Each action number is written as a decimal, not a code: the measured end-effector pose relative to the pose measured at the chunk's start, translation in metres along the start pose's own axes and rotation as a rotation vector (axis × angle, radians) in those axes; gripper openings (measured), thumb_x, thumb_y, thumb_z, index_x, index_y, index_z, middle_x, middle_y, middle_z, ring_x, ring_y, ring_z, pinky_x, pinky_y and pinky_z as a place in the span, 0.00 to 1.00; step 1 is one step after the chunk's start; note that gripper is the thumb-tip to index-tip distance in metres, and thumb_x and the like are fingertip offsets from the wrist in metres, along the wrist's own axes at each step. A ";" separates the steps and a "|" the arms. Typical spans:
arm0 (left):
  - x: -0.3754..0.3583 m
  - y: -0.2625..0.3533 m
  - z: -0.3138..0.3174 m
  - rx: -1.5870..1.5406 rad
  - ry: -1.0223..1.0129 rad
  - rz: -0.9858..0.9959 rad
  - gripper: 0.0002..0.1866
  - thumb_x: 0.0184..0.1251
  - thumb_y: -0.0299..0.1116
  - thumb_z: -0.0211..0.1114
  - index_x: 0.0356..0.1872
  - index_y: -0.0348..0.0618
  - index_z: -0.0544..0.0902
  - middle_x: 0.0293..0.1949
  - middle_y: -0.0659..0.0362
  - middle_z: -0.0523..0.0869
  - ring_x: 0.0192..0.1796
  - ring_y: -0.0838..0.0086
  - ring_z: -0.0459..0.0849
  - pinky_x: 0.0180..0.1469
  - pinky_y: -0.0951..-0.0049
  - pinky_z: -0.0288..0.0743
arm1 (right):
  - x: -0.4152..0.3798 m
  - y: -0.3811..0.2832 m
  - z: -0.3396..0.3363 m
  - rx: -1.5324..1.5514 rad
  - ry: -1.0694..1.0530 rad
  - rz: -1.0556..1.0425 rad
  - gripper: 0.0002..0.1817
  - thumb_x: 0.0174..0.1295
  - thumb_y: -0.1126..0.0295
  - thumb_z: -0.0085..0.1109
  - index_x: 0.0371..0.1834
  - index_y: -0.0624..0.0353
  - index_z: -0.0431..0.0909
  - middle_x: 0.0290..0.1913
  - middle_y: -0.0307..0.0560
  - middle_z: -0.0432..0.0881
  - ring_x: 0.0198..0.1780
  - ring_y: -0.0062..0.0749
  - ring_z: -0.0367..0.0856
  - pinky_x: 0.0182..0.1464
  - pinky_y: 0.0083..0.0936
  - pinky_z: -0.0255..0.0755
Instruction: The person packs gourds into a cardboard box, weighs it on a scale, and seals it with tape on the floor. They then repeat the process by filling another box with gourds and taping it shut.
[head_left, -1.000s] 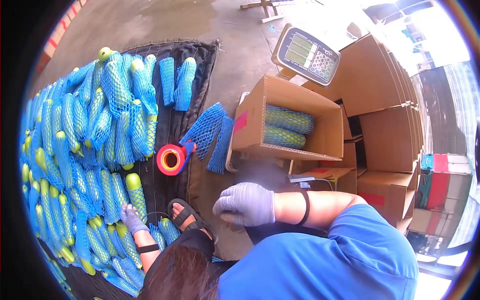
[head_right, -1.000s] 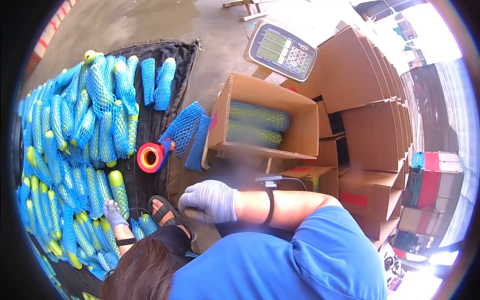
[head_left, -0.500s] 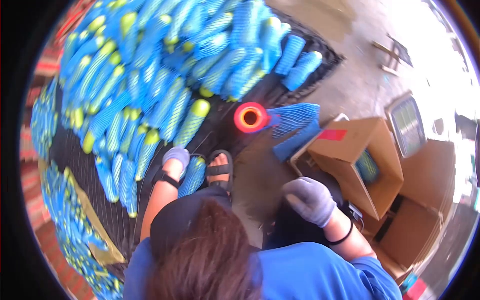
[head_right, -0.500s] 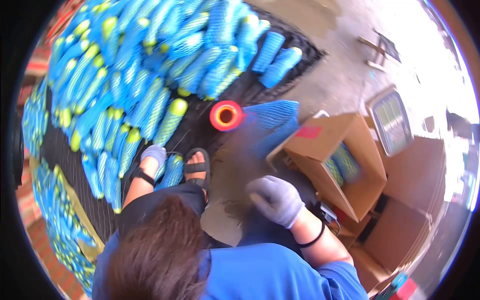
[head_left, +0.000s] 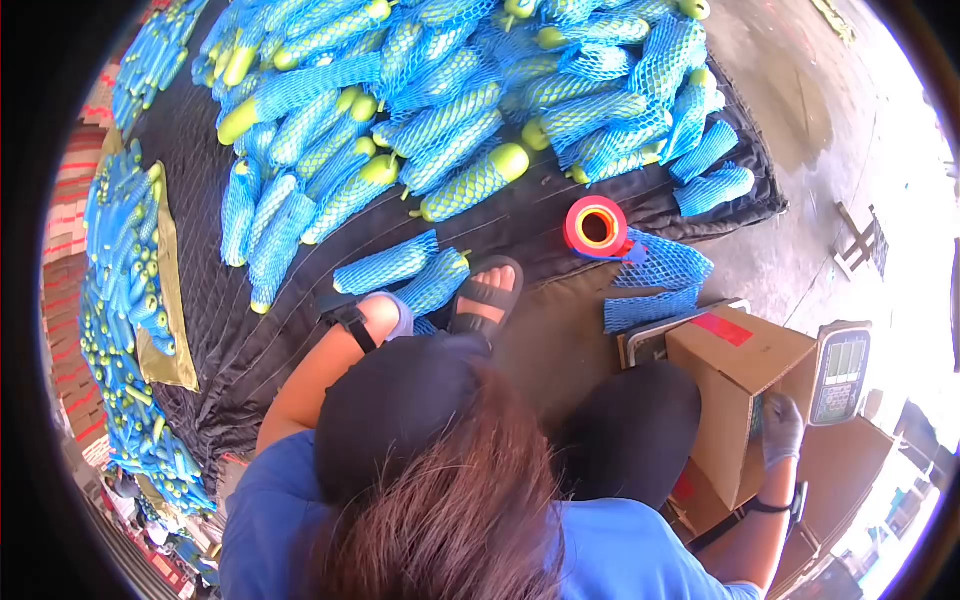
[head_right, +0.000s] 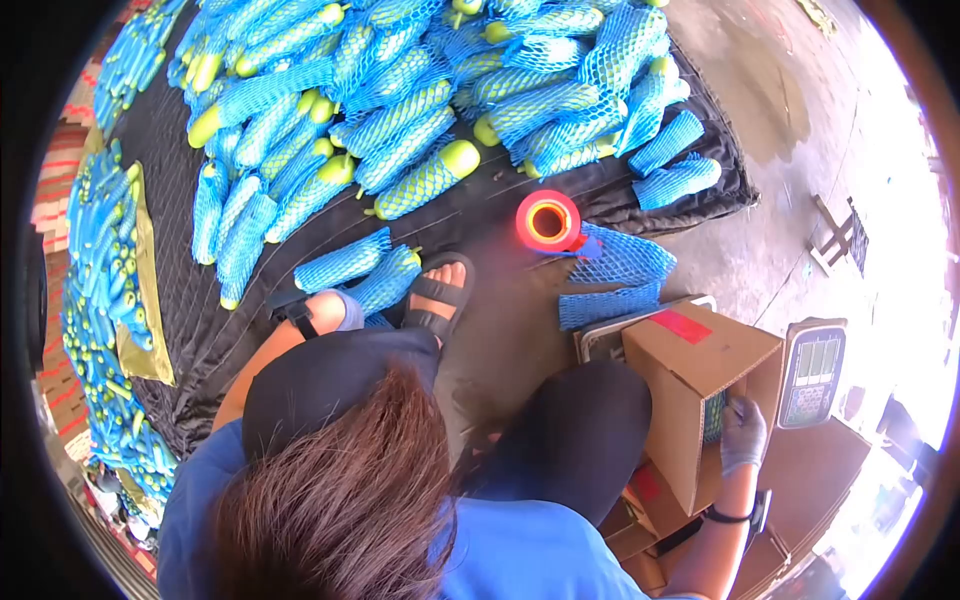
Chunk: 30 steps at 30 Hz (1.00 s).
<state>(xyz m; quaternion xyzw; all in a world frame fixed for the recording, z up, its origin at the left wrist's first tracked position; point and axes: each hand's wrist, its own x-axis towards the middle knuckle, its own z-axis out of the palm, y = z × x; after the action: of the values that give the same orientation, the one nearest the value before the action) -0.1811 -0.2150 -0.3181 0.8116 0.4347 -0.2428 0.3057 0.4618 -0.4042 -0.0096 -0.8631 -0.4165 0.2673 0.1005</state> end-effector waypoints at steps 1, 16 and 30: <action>-0.018 0.003 -0.010 -0.019 -0.061 -0.063 0.24 0.74 0.42 0.54 0.64 0.39 0.78 0.60 0.46 0.83 0.65 0.55 0.79 0.65 0.58 0.72 | 0.011 0.013 0.010 -0.024 -0.110 -0.015 0.20 0.71 0.71 0.56 0.64 0.62 0.70 0.59 0.49 0.77 0.60 0.33 0.75 0.63 0.29 0.69; -0.127 -0.008 -0.091 0.054 0.149 -0.750 0.29 0.62 0.34 0.65 0.68 0.49 0.76 0.65 0.53 0.79 0.71 0.56 0.74 0.70 0.56 0.70 | 0.048 0.027 0.046 -0.129 -0.159 -0.051 0.37 0.55 0.68 0.66 0.71 0.61 0.65 0.63 0.53 0.76 0.64 0.43 0.75 0.66 0.33 0.70; -0.096 -0.050 -0.059 -0.136 0.297 -0.569 0.34 0.42 0.31 0.75 0.58 0.47 0.77 0.53 0.49 0.82 0.57 0.52 0.83 0.61 0.57 0.77 | -0.020 -0.059 -0.065 -0.232 -0.351 0.182 0.38 0.40 0.70 0.69 0.61 0.64 0.70 0.45 0.51 0.84 0.43 0.43 0.83 0.49 0.37 0.78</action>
<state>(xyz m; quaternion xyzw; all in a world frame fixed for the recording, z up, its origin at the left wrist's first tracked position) -0.2652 -0.2049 -0.2276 0.6617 0.6992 -0.1678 0.2126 0.4481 -0.3790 0.0759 -0.8433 -0.3757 0.3715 -0.0980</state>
